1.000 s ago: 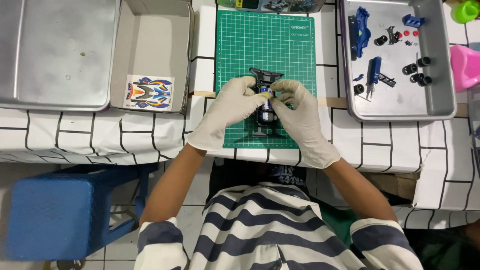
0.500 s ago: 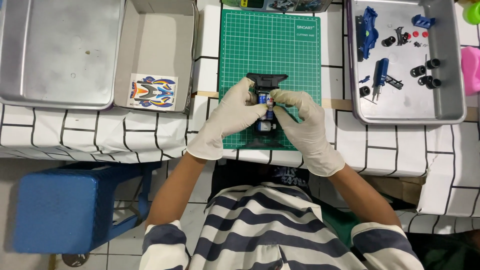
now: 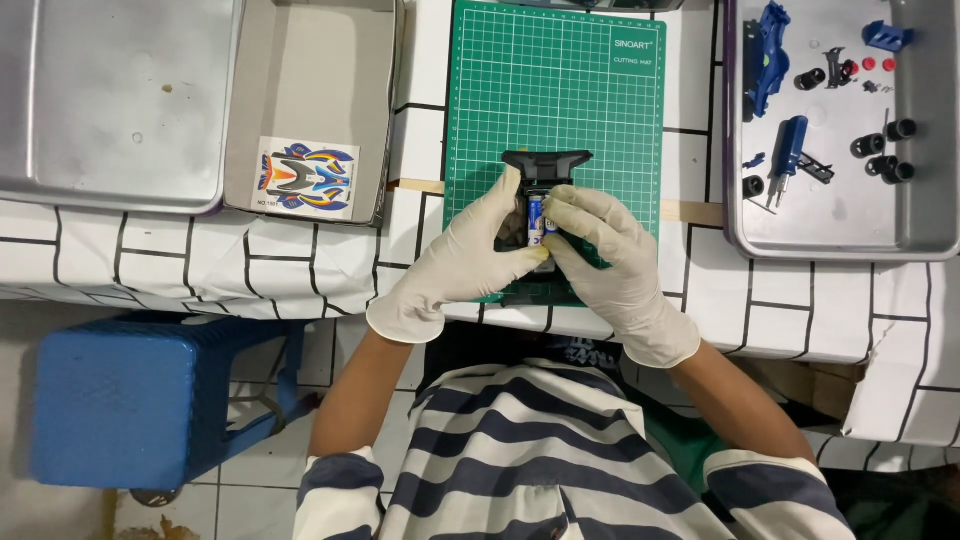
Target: The person opens a box containing a toy vehicle and removes the parts. They place the main chassis on a green cutting mat and begin attaching smaller components, including wheels and a battery pack, to the chassis by hand.
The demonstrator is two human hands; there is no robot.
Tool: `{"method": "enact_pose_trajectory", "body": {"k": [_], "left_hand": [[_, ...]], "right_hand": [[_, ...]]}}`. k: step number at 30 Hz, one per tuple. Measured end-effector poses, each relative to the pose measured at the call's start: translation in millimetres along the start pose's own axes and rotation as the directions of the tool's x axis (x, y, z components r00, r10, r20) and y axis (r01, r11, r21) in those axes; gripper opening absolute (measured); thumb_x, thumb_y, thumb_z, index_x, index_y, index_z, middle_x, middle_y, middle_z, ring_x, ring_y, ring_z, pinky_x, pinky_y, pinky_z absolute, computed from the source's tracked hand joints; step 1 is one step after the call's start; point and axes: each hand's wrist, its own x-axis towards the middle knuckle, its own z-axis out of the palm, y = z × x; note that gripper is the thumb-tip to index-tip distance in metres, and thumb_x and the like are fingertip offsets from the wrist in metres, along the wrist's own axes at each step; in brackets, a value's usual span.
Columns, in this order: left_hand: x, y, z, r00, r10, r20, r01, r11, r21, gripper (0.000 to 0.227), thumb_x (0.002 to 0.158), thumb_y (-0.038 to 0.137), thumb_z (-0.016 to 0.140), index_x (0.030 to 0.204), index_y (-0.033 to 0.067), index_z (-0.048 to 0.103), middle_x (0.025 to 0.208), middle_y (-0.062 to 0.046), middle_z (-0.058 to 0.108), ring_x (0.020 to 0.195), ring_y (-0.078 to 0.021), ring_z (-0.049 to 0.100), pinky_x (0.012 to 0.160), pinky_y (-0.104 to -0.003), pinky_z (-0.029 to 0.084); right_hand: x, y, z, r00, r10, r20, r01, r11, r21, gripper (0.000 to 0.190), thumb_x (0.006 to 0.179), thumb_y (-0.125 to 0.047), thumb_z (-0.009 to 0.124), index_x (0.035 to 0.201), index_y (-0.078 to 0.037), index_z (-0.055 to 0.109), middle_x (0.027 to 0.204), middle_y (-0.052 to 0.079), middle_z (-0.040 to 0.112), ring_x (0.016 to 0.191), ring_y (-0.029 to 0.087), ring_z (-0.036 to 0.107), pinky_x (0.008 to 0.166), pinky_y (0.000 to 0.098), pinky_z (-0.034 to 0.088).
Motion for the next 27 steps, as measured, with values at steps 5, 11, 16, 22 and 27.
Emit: {"method": "enact_pose_trajectory", "body": {"k": [5, 11, 16, 22, 27], "left_hand": [[3, -26, -3, 0.999, -0.038, -0.012, 0.037, 0.998, -0.052, 0.094, 0.083, -0.011, 0.070, 0.164, 0.0062, 0.026, 0.138, -0.020, 0.062, 0.118, -0.0217, 0.062, 0.104, -0.044, 0.053], [8, 31, -6, 0.971, -0.231, -0.064, 0.225, 0.971, -0.083, 0.087, 0.077, -0.005, 0.079, 0.156, 0.0064, 0.044, 0.105, -0.009, 0.073, 0.087, -0.0137, 0.067, 0.080, -0.029, 0.062], [7, 35, -17, 0.957, -0.285, -0.060, 0.276, 0.953, -0.126, 0.079, 0.069, -0.003, 0.087, 0.143, 0.0093, 0.060, 0.097, -0.008, 0.076, 0.081, -0.0124, 0.070, 0.076, -0.028, 0.062], [8, 44, -18, 0.945, -0.325, -0.045, 0.320, 0.942, -0.097, 0.074, 0.068, -0.002, 0.088, 0.137, 0.0077, 0.064, 0.095, -0.005, 0.074, 0.082, -0.0086, 0.064, 0.076, -0.025, 0.059], [10, 43, -17, 0.946, -0.324, -0.015, 0.322, 0.944, -0.070, 0.072, 0.072, 0.003, 0.089, 0.139, 0.0069, 0.061, 0.100, -0.007, 0.073, 0.084, -0.0108, 0.064, 0.077, -0.026, 0.060]], "right_hand": [[-2, 3, 1, 1.000, 0.001, -0.014, 0.000, 1.000, 0.031, 0.032, 0.081, 0.013, 0.082, 0.110, 0.001, 0.077, 0.116, 0.020, 0.072, 0.106, 0.038, 0.073, 0.089, 0.0433, 0.059], [-3, 3, -2, 1.000, 0.018, -0.013, -0.017, 0.998, 0.061, 0.033, 0.082, 0.010, 0.083, 0.112, -0.002, 0.078, 0.117, 0.018, 0.073, 0.106, 0.036, 0.073, 0.090, 0.0419, 0.060], [1, -4, -5, 0.997, 0.060, -0.057, -0.054, 0.994, 0.099, 0.028, 0.080, 0.011, 0.085, 0.104, -0.003, 0.080, 0.109, 0.016, 0.075, 0.098, 0.032, 0.075, 0.082, 0.0378, 0.061], [4, -6, -6, 0.995, 0.076, -0.070, -0.068, 0.992, 0.102, 0.025, 0.081, 0.011, 0.084, 0.101, -0.003, 0.078, 0.104, 0.015, 0.075, 0.092, 0.030, 0.076, 0.080, 0.0369, 0.061], [5, -10, -7, 0.997, 0.045, -0.062, -0.041, 0.997, 0.064, 0.025, 0.082, 0.013, 0.083, 0.102, -0.002, 0.077, 0.105, 0.016, 0.075, 0.092, 0.032, 0.076, 0.080, 0.0385, 0.061]]}}
